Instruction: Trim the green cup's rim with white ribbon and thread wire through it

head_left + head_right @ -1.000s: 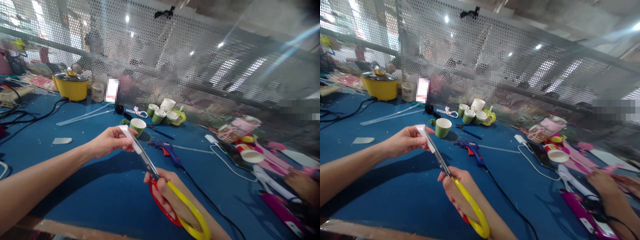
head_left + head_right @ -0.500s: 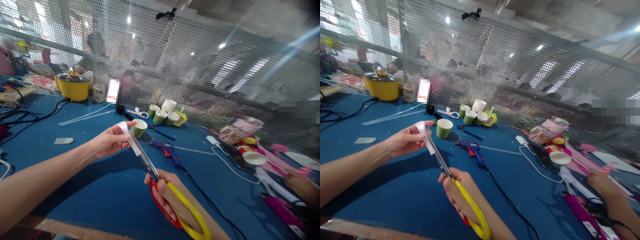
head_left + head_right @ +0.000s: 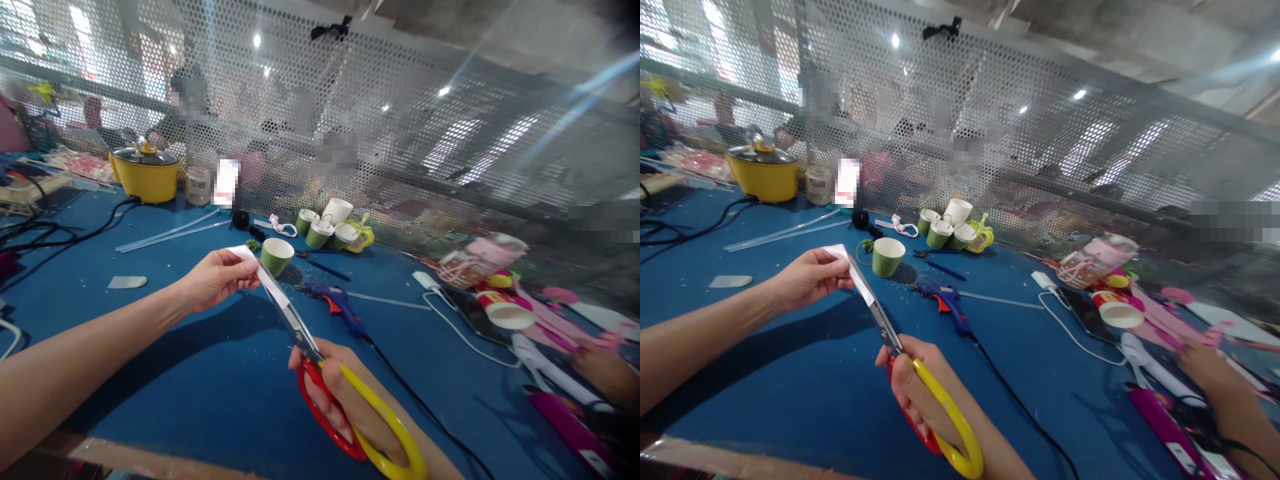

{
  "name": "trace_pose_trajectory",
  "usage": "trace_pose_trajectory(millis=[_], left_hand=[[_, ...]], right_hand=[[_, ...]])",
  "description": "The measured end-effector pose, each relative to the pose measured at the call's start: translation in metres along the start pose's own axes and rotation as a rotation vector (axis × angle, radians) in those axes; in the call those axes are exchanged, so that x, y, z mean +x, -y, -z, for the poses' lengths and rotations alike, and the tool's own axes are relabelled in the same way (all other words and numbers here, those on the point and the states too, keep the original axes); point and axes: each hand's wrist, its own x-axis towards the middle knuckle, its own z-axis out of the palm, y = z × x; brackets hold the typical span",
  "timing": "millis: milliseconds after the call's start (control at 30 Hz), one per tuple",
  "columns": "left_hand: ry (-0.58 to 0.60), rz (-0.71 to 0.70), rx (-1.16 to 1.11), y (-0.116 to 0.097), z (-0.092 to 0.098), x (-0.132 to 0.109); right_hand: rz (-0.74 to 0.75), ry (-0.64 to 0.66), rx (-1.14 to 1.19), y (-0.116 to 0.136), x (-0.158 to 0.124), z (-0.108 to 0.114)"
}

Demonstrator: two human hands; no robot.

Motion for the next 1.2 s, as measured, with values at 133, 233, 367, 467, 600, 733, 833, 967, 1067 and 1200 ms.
trace_pose_trajectory(millis=[133, 233, 367, 467, 600, 733, 833, 967, 1067, 1200], left_hand=[[-0.011, -0.021, 0.071, -0.005, 0.001, 0.001], [0.005, -0.019, 0.121, -0.009, 0.002, 0.001], [0.035, -0.003, 0.187, -0.011, 0.003, 0.001], [0.056, 0.009, 0.232, -0.009, 0.002, -0.001], [0.079, 0.006, 0.272, -0.010, 0.001, -0.002], [0.111, 0.008, 0.271, -0.013, 0.001, -0.003], [0.136, 0.014, 0.250, -0.014, 0.001, -0.003], [0.127, 0.013, 0.207, -0.012, 0.002, -0.002], [0.116, -0.015, 0.181, -0.008, 0.001, -0.002], [0.067, -0.063, 0.186, -0.005, -0.001, -0.002]], right_hand=[[0.007, 0.054, -0.002, -0.002, 0.001, 0.003], [0.045, 0.061, 0.015, -0.004, -0.001, 0.003], [0.050, 0.089, 0.030, -0.006, -0.001, 0.004], [0.048, 0.086, 0.033, -0.007, 0.000, 0.004], [0.057, 0.090, 0.018, -0.006, 0.000, 0.004], [0.062, 0.101, 0.022, -0.004, -0.002, 0.003], [0.053, 0.101, 0.022, -0.003, -0.003, 0.002], [0.045, 0.079, 0.017, -0.002, -0.003, 0.001], [0.049, 0.067, 0.029, -0.004, -0.002, 0.002], [0.052, 0.072, 0.039, -0.007, 0.000, 0.003]])
